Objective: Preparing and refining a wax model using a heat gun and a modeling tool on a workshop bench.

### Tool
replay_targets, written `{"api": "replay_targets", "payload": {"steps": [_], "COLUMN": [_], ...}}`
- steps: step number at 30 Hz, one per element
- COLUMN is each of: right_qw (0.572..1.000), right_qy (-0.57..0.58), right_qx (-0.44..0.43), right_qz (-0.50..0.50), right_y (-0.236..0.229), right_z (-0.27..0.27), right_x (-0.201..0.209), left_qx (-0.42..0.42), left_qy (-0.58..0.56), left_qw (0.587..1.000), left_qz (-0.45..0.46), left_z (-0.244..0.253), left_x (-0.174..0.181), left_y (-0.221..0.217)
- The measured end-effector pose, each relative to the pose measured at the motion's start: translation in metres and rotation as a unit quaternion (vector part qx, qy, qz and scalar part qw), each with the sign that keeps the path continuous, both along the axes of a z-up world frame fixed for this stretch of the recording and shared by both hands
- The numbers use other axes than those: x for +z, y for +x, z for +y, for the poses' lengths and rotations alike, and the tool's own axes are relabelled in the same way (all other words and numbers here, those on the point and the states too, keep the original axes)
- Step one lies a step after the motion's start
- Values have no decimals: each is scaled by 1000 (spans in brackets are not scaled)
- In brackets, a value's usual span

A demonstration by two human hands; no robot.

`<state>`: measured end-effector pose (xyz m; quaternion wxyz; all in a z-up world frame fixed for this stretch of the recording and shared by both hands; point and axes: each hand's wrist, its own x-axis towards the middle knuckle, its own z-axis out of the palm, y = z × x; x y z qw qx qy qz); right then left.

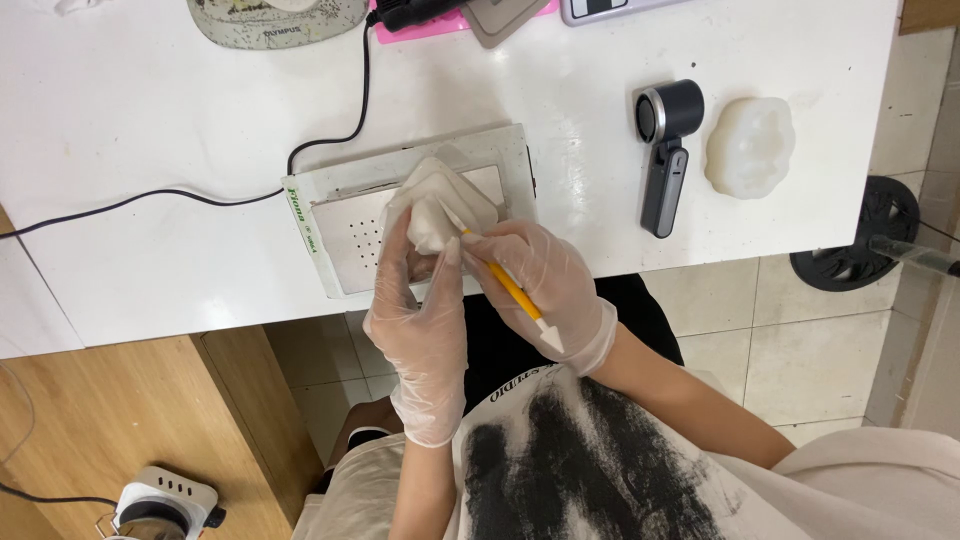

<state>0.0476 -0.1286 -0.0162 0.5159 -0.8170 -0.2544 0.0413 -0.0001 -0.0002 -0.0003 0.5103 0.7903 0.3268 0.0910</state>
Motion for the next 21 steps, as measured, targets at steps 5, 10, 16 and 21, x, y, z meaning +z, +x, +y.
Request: {"api": "replay_targets", "payload": {"steps": [5,10,16,21], "right_qw": [999,996,998,996], "right_qy": [-17,18,-20,-9], "right_qx": [13,50,-32,-55], "right_qz": [-28,-65,-58,-67], "right_y": [-1,-1,-16,-21], "right_z": [-4,-9,-8,-11], "right_x": [-4,-5,-13,-6], "left_qx": [10,17,15,22], "left_qy": [-1,-8,-76,-109], "left_qw": [1000,1000,997,994], "left_qz": [-3,19,1,6], "left_z": [0,0,0,-1], "left_x": [-1,-3,4,0], "left_y": [4,2,9,14]}}
